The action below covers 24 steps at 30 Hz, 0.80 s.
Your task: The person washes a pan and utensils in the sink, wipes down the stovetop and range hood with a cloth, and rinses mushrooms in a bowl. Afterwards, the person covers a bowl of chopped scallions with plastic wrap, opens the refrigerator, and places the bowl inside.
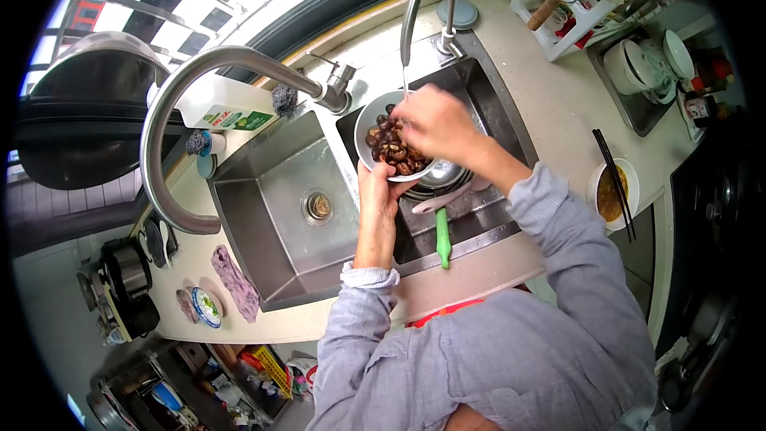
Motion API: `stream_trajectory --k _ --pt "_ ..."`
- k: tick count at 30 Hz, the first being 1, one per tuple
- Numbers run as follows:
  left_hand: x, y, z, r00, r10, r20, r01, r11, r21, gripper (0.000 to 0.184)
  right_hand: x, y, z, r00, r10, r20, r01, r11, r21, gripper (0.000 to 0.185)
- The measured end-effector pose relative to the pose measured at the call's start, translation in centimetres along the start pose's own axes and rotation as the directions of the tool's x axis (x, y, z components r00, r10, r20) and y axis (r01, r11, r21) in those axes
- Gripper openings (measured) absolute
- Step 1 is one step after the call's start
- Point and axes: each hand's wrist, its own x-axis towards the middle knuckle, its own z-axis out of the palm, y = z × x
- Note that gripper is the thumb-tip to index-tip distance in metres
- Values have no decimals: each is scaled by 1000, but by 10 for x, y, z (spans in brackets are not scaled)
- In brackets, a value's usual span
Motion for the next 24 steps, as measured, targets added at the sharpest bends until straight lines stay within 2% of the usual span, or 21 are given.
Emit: stream_trajectory --k 2,3,6,8,10,13,16,17,20,24 --pt "1 -2 -3 999 -6 42 7 1000 -7 57 -13 -13 12 980 -110 167 125 989 -79 42" --pt "1 -3 -2 998 -6 57 6 1000 0 57 -17 -12 20 954 -40 298 89 984 -156 48" --pt "0 -8 3 998 -40 41 40 999 -3 56 -12 -2 31 945 8 328 81 963 -258 46" --pt "-1 -10 6 997 -65 40 66 998 -8 56 -11 7 30 948 34 317 50 967 -251 35" --pt "0 -12 7 995 -83 53 85 996 -29 56 -13 17 28 954 77 290 -16 978 -208 25" --pt "-2 -15 7 991 -97 87 102 993 -56 57 -14 22 15 960 169 223 -178 984 23 20" --pt "0 -16 10 991 -99 95 105 993 -58 57 -14 12 8 954 179 241 -187 982 11 21" --pt "-2 -15 13 993 -89 74 95 992 -82 57 -12 6 2 907 199 372 -209 978 -13 25" --pt "-2 -12 17 992 -66 107 76 993 -86 56 -19 2 8 921 100 377 -102 995 -15 27" --pt "-3 -11 15 991 -78 112 88 993 -80 56 -13 -6 -3 846 122 519 -148 989 8 30"
